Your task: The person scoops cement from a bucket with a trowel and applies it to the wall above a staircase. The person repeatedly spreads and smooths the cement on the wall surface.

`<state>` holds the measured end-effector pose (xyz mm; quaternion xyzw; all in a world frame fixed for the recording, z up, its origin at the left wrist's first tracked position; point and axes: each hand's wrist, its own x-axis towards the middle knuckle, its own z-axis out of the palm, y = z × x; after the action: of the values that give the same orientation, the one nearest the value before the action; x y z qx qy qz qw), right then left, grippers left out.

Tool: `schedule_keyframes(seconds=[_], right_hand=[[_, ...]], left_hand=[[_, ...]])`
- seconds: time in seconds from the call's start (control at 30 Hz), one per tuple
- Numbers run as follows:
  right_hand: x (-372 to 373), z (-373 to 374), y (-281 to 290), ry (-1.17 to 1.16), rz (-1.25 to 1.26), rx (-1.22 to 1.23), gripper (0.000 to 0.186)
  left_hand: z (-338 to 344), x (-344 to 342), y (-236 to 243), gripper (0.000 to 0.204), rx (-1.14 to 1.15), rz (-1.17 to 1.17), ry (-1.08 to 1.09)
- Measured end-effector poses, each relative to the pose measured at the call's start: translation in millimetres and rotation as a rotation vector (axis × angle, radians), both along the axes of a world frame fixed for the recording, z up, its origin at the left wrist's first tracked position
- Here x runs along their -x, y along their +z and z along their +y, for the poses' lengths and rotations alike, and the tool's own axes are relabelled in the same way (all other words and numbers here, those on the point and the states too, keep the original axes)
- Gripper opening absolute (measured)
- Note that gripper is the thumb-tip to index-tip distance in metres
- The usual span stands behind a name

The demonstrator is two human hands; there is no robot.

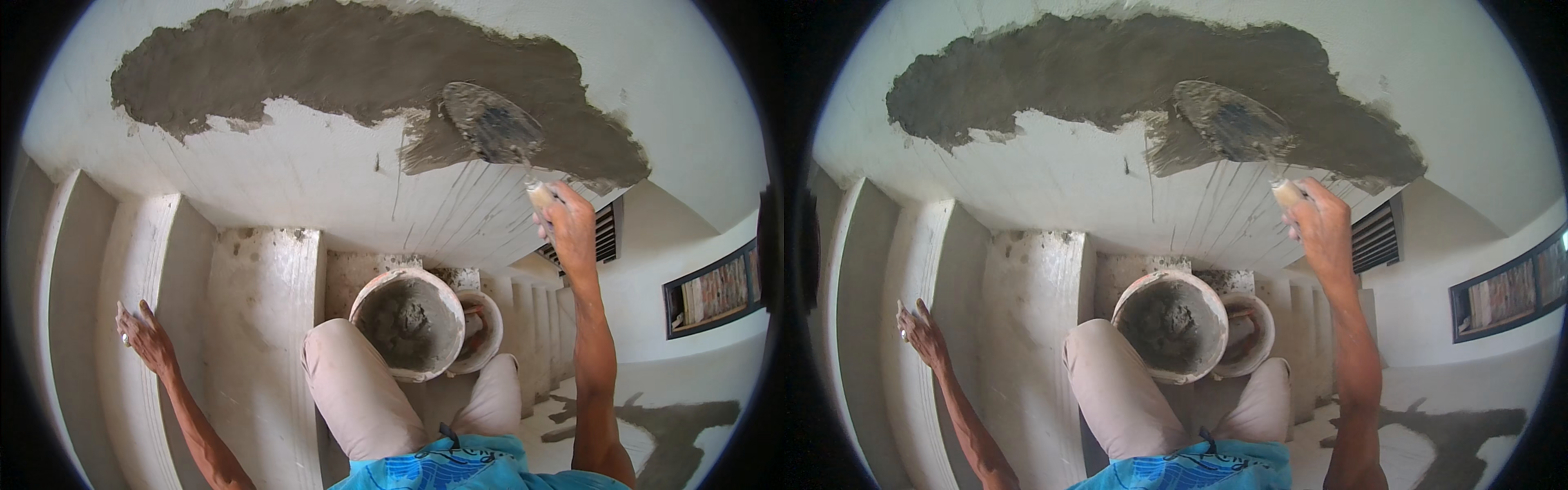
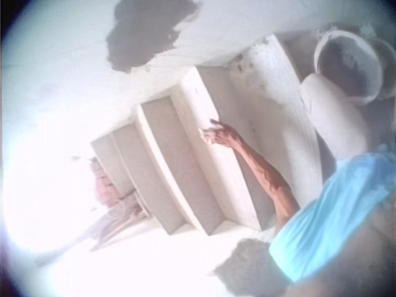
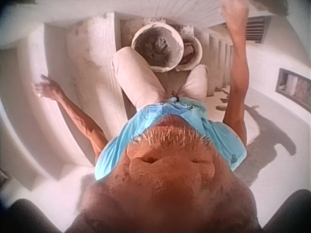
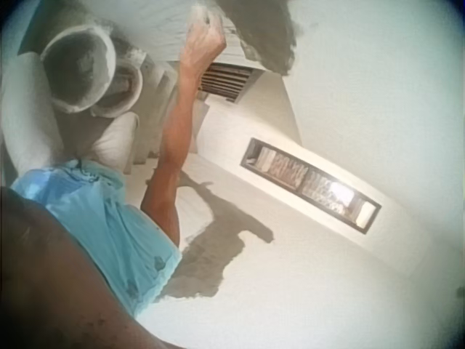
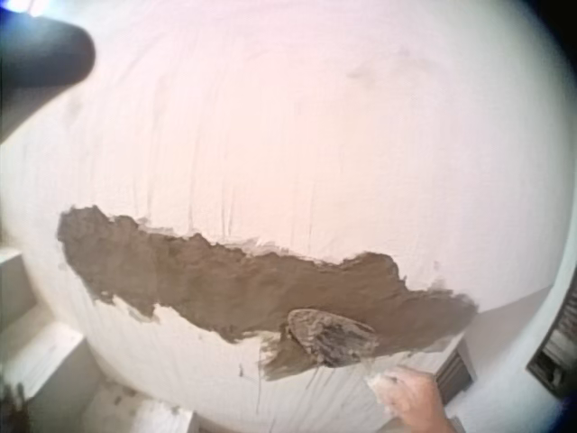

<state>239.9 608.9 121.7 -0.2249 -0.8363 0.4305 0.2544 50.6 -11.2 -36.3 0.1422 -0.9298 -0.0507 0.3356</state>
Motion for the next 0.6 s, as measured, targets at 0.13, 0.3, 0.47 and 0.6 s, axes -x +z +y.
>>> schedule_keyframes(seconds=[0.13, 0.3, 0.47, 0.6], right_hand=[[10.2, 17.6, -4.0, 0.020, 0.058, -0.036, 0.031], [-16.4, 44.0, -14.0, -0.078, 0.090, 0.035, 0.030], [-31.5, 44.0, -30.4, -0.047, 0.094, 0.054, 0.028], [-13.0, 15.5, -37.0, 0.052, 0.062, -0.159, 0.024]], left_hand=[[3.2, 1.2, 2.5, 0.067, -0.015, -0.005, -0.001], [0.1, 0.0, 1.3, 0.069, -0.019, -0.010, 0.011], [-3.0, 0.7, -2.1, 0.069, -0.015, 0.002, 0.008], [-0.7, -0.8, 0.3, 0.069, -0.026, 0.007, -0.006]])
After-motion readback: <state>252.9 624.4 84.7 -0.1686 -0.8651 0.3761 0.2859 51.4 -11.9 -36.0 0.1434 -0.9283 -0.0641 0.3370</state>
